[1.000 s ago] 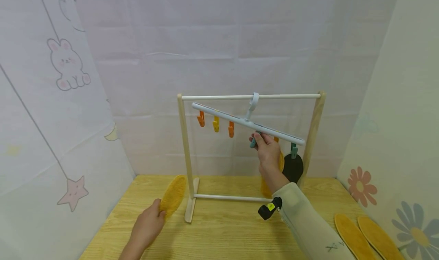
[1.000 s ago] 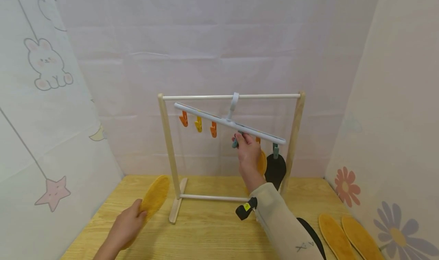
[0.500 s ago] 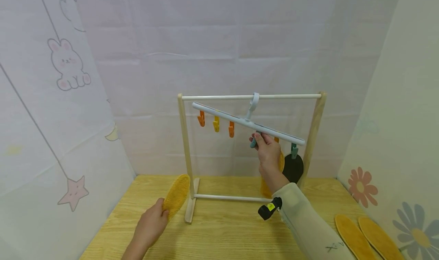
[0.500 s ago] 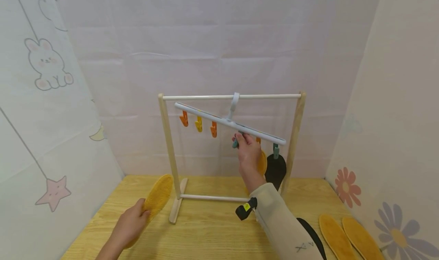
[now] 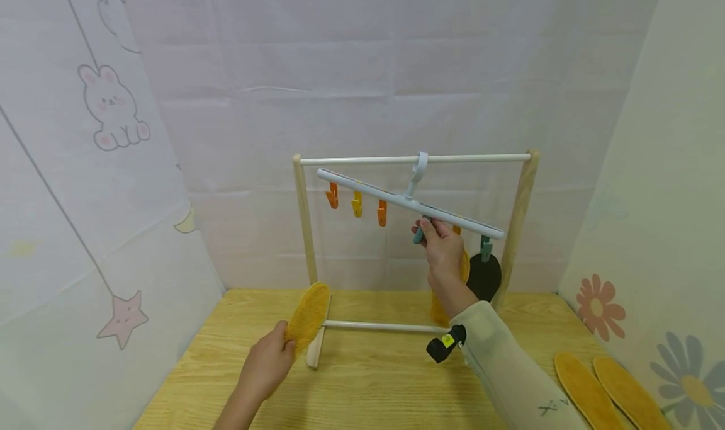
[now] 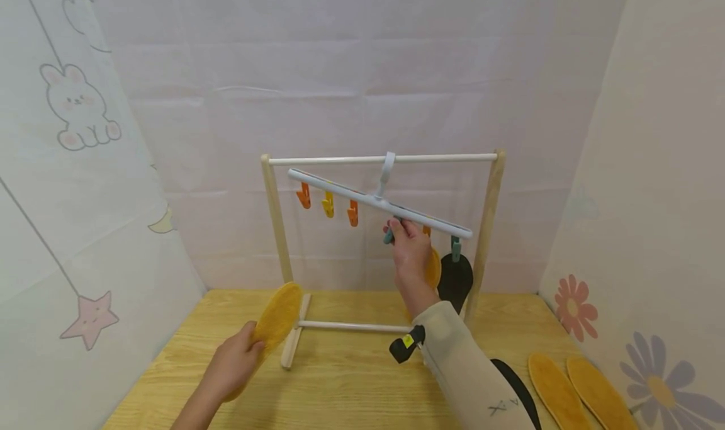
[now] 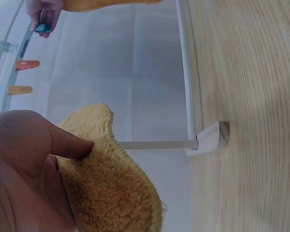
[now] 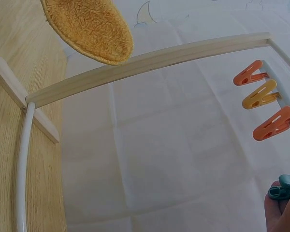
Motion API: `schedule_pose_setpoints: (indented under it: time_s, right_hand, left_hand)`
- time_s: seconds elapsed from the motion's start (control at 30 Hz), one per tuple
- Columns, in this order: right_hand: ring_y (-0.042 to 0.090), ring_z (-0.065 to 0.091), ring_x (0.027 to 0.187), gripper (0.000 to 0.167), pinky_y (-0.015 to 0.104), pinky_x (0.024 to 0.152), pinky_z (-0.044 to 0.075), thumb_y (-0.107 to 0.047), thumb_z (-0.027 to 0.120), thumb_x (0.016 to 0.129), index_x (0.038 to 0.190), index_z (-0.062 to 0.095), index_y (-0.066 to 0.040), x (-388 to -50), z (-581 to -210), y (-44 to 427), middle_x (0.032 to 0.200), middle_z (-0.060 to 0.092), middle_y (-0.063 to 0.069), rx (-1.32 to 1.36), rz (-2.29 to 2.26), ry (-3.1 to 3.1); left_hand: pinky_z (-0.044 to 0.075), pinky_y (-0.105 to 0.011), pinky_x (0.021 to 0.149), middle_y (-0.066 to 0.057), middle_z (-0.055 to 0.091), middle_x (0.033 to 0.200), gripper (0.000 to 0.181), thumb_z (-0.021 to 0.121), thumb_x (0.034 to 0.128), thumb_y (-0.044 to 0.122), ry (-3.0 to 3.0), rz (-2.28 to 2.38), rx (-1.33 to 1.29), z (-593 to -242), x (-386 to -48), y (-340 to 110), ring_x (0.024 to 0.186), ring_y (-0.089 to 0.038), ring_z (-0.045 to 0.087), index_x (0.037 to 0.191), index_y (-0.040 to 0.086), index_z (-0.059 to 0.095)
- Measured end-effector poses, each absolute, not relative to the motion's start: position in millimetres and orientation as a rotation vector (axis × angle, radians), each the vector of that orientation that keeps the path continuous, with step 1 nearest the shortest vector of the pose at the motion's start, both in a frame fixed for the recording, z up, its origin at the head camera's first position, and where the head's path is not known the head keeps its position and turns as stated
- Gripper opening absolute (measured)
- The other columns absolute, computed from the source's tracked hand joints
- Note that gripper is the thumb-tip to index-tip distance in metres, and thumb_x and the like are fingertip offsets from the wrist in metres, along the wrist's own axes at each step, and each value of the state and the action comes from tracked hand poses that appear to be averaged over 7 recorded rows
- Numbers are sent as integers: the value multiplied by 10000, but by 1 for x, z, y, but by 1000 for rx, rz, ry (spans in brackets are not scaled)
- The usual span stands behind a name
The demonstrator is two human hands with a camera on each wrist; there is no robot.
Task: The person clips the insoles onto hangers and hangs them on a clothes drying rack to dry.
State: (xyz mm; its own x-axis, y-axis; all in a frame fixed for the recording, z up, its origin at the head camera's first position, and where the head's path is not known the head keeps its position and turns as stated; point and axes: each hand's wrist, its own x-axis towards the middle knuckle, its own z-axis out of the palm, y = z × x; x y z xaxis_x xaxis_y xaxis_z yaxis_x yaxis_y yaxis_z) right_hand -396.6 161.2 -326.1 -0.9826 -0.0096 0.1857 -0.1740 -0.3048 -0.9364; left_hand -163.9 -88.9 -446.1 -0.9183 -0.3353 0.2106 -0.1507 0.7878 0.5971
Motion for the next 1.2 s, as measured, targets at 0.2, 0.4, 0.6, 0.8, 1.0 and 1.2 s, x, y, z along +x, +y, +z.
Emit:
schedule_pose_setpoints:
  time_s: [0.2,0.4,0.6,0.8,1.0,1.2]
  right_hand:
    - [175,724,1021,411,265,925,544,-238,633,998,1348,640,-23,-395,-326,161,1203,708,134,246,2446,-1787]
    - [181,719,1041,415,264,936,539,-257,642,988,1345,650,-44,-395,-326,163,1190,715,110,244,2440,-1809]
    - [163,723,1002,393,259,919,547,-250,642,990,1330,663,-54,-395,-326,163,1162,720,98,246,2443,-1798]
    - [133,724,961,371,244,888,556,-240,637,998,1318,673,-56,-395,-326,162,1151,725,85,254,2437,-1794]
    - [148,726,988,382,242,899,551,-245,639,996,1324,668,-52,-395,-326,162,1172,721,102,250,2427,-1803]
    - [161,727,990,369,247,897,553,-245,641,993,1309,679,-56,-395,-327,162,1185,716,125,242,2432,-1795]
  left_hand:
    - [399,-311,522,-23,594,787,96,606,979,83,-2641,-835,336,-445,-169,-80,608,-153,480,1058,45,566]
    - [412,-309,526,-56,649,851,163,616,977,83,-2640,-847,311,-445,-173,-75,631,-148,509,1121,18,575]
    - [415,-296,515,-55,651,861,168,610,982,80,-2642,-861,285,-444,-175,-71,623,-137,509,1130,8,576]
    - [417,-286,507,-58,657,874,151,617,987,85,-2646,-861,265,-443,-176,-68,625,-130,516,1115,19,570]
    - [438,-288,530,-71,667,900,163,614,994,87,-2648,-889,256,-442,-177,-66,648,-130,538,1134,14,572]
    - [431,-290,517,-40,637,866,149,600,1003,98,-2644,-940,258,-440,-180,-61,624,-139,514,1133,31,572]
